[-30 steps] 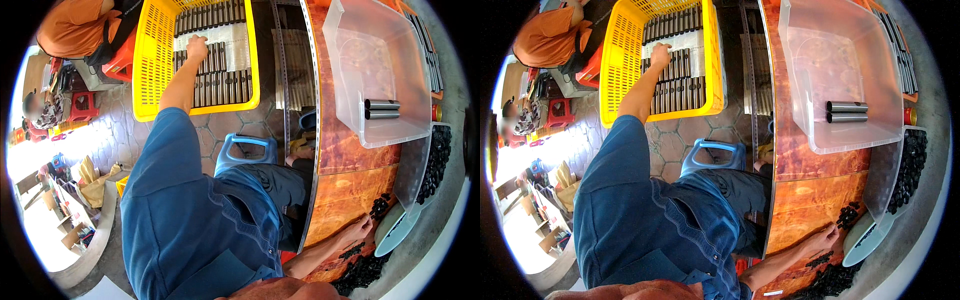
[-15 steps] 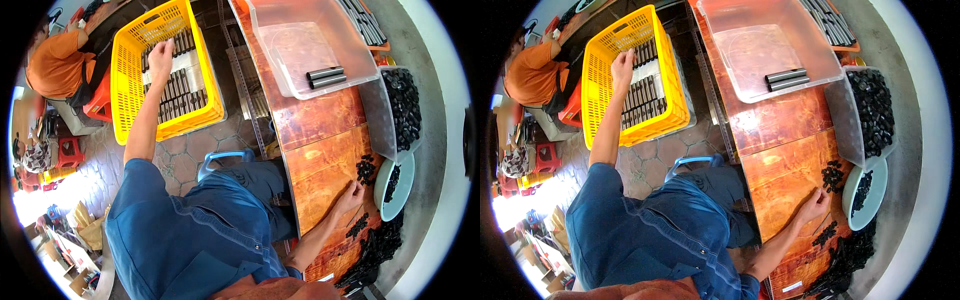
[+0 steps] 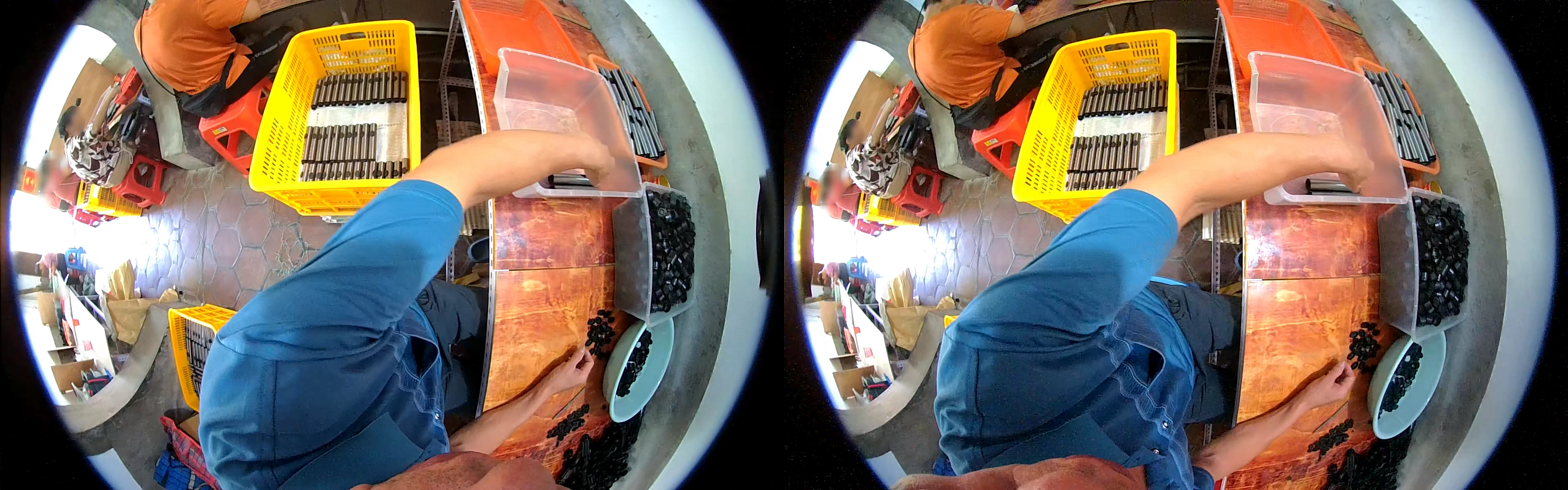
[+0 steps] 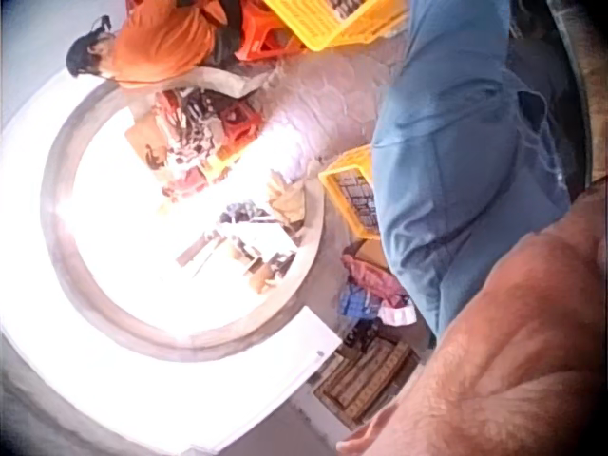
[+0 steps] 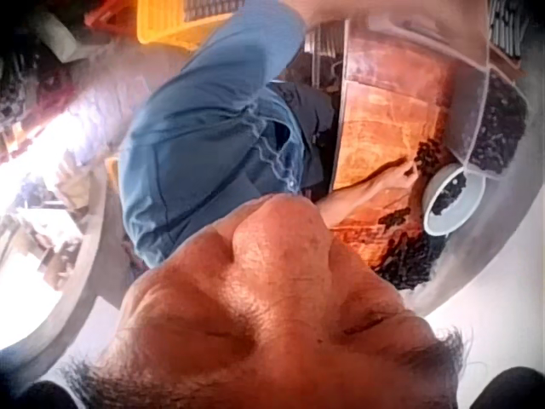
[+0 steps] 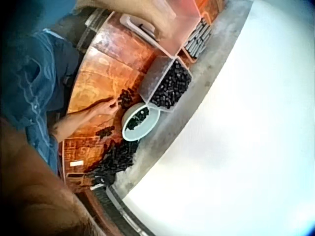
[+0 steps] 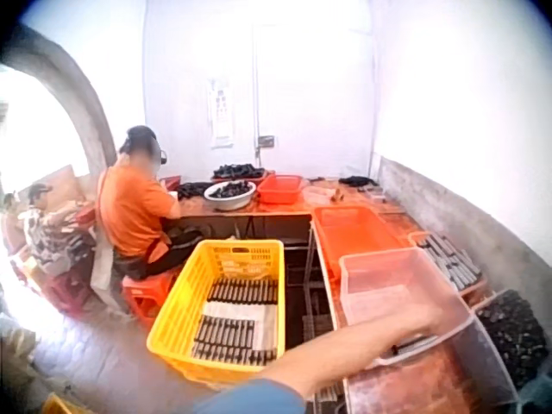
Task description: The person assembles small black plastic components onto cylindrical metal rods. They pick up a rod, attach a plastic piece, then add several small black rings, and place the finished assembly into a yellow crate. The process repeats with additional rods and components.
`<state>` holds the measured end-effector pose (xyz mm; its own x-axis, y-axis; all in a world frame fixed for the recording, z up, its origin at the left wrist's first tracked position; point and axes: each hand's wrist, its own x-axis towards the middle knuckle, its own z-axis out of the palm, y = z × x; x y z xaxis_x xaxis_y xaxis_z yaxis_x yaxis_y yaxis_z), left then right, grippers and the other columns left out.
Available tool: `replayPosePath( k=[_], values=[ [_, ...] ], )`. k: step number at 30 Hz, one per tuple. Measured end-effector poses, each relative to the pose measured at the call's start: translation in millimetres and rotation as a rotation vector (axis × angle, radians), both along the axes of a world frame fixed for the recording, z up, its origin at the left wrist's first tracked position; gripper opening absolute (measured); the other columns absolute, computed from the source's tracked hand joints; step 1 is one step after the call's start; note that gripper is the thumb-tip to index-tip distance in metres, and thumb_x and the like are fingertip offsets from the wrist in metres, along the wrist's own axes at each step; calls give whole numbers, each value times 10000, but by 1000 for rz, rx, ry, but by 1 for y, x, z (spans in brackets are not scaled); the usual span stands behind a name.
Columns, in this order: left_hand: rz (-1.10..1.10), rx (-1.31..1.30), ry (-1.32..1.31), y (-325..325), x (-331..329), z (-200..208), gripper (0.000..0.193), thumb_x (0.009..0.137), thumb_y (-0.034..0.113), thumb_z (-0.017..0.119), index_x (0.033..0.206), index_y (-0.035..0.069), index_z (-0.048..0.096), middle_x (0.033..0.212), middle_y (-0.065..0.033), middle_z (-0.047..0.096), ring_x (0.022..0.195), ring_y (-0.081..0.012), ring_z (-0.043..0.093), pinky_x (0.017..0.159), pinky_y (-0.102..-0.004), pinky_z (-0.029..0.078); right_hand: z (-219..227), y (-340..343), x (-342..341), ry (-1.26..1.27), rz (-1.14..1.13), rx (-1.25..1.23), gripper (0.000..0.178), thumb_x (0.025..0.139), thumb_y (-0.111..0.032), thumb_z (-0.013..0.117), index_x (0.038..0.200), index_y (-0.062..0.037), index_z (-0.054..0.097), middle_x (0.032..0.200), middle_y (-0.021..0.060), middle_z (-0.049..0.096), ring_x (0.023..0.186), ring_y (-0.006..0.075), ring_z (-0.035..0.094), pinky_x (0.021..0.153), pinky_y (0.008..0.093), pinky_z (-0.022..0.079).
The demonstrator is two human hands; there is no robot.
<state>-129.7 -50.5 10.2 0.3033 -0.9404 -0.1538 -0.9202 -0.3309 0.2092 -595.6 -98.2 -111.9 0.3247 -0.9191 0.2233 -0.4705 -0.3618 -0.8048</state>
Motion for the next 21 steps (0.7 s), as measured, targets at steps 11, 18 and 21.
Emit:
replayPosePath(
  k=[11, 18, 21],
  values=[
    [-23, 248, -4, -4, 6, -38, 382, 726, 330, 811, 996, 61, 786, 987, -140, 753, 896, -303, 710, 783, -436, 566, 3, 5, -4, -65, -29, 11, 216, 993, -185, 631, 984, 28, 661, 866, 73, 650, 784, 180, 578, 697, 336, 486],
    [149, -226, -132, 23, 15, -27, 394, 709, 408, 816, 924, 79, 782, 830, -168, 733, 779, -316, 696, 719, -464, 541, 7, 8, 6, -114, -9, -61, 179, 950, -134, 647, 959, 43, 673, 857, 97, 672, 790, 187, 600, 722, 336, 497],
    [303, -592, -71, 31, 14, 14, 410, 745, 339, 795, 1051, 70, 743, 962, -176, 741, 911, -338, 711, 813, -458, 552, 11, 13, 15, -117, -33, -47, 163, 942, -120, 650, 950, 41, 671, 797, 81, 672, 726, 167, 604, 685, 333, 500]
  ],
)
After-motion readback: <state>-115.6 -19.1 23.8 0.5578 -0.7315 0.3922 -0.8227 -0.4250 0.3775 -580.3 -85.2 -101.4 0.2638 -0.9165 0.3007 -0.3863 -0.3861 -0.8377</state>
